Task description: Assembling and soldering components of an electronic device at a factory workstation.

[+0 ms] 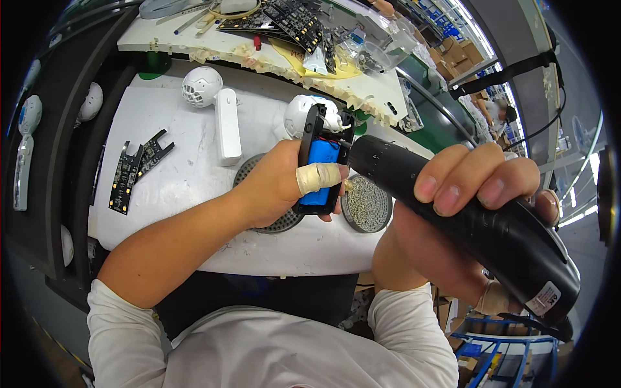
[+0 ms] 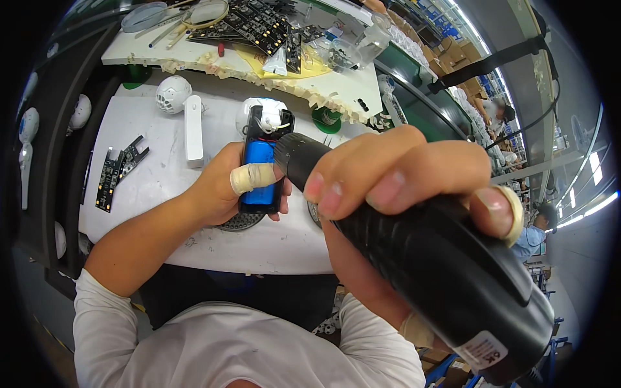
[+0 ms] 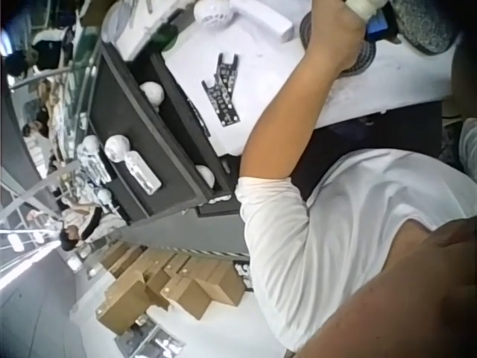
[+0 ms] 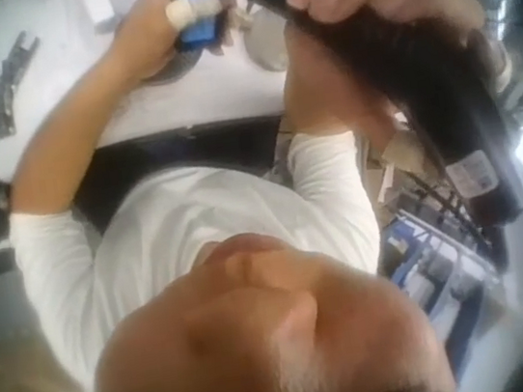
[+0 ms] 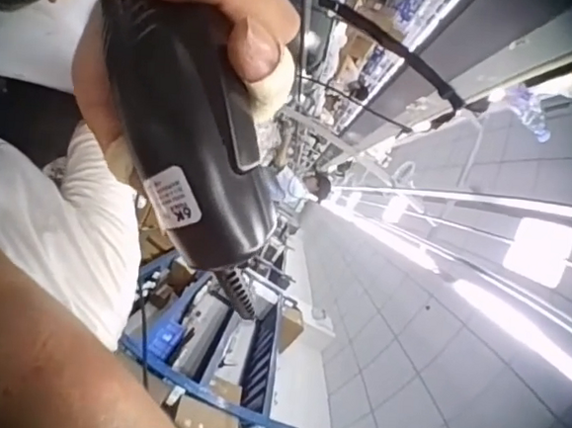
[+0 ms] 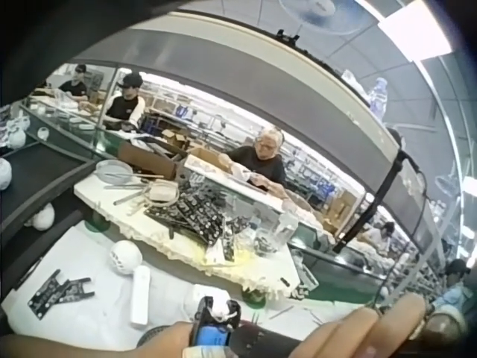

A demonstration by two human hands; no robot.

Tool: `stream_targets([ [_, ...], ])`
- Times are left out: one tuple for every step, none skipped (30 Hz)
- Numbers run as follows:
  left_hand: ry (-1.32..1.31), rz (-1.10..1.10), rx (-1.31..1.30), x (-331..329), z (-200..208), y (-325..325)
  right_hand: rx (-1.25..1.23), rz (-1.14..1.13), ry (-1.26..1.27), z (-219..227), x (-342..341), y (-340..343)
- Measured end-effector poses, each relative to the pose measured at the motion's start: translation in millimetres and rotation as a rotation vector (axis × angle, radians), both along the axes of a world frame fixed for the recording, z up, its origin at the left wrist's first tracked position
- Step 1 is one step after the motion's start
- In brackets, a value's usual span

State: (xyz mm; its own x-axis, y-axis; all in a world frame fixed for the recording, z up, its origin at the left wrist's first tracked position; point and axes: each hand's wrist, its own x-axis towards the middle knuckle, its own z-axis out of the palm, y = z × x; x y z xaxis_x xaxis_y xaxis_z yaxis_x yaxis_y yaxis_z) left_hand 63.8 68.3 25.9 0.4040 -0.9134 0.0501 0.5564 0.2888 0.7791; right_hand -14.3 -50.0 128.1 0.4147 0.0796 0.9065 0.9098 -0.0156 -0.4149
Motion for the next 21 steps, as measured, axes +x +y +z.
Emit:
stream_targets([
  [0.005,0.0,-0.001,-0.3,-0.2,-0.1,0.0,-0.009,0.0,1.7,-6.1,-2.8],
  [0.007,0.0,0.006,-0.6,-0.6,-0.4,0.001,-0.019,-0.001,-0.1,-5.2,-0.4],
  [0.01,0.001,0.014,-1.1,-0.8,0.0,0.002,-0.027,-0.001,-0.1,-5.9,0.0],
  [0.013,0.002,0.021,-1.4,-0.8,0.6,0.004,-0.035,-0.001,1.9,-11.9,-2.8],
  [0.018,0.005,0.022,-1.6,0.0,1.1,0.005,-0.042,-0.001,2.7,-15.8,-3.7],
  [0.02,0.007,0.007,-1.5,1.4,1.3,0.007,-0.048,0.0,2.9,-13.3,-4.5],
  [0.022,0.011,-0.008,-1.0,2.6,1.4,0.009,-0.053,0.001,2.4,-16.9,-2.7],
  [0.025,0.011,-0.023,-1.7,2.9,0.3,0.01,-0.061,0.003,-0.2,-7.4,0.8],
  [0.032,0.013,-0.023,-2.0,2.5,-0.5,0.011,-0.069,0.006,1.0,-6.2,-0.7],
  [0.029,0.008,-0.018,-1.9,2.1,-1.4,0.012,-0.075,0.007,1.3,-5.5,-1.4],
  [0.026,0.003,-0.014,-2.0,1.7,-1.9,0.012,-0.082,0.009,0.7,-7.5,-0.2],
  [0.022,-0.002,-0.01,-2.5,1.3,-1.7,0.012,-0.089,0.01,0.9,-8.0,-0.7],
  [0.025,0.002,-0.011,-2.1,1.5,-0.7,0.012,-0.094,0.008,0.2,-10.8,1.0],
  [0.01,0.009,-0.011,-1.9,2.2,0.4,0.012,-0.101,0.005,0.0,-10.3,1.5],
  [-0.005,0.016,-0.011,-1.7,3.0,1.5,0.013,-0.107,0.002,0.2,-10.8,1.8],
  [-0.021,0.023,-0.012,-1.5,3.3,2.2,0.013,-0.114,-0.001,0.4,-11.5,1.9],
  [-0.02,0.025,-0.012,-1.4,2.9,2.3,0.013,-0.122,-0.005,0.3,-12.7,2.6],
  [-0.052,0.037,-0.006,-1.5,1.6,1.5,0.012,-0.132,-0.009,0.7,-11.6,1.3],
  [-0.085,0.05,0.0,-1.5,0.2,0.5,0.012,-0.143,-0.013,0.8,-14.8,1.0],
  [-0.119,0.062,0.006,-1.3,-0.8,-0.4,0.011,-0.153,-0.016,0.7,-15.0,0.7],
  [-0.117,0.06,0.004,-0.8,-1.7,-1.2,0.009,-0.155,-0.015,0.4,-14.9,0.5],
])
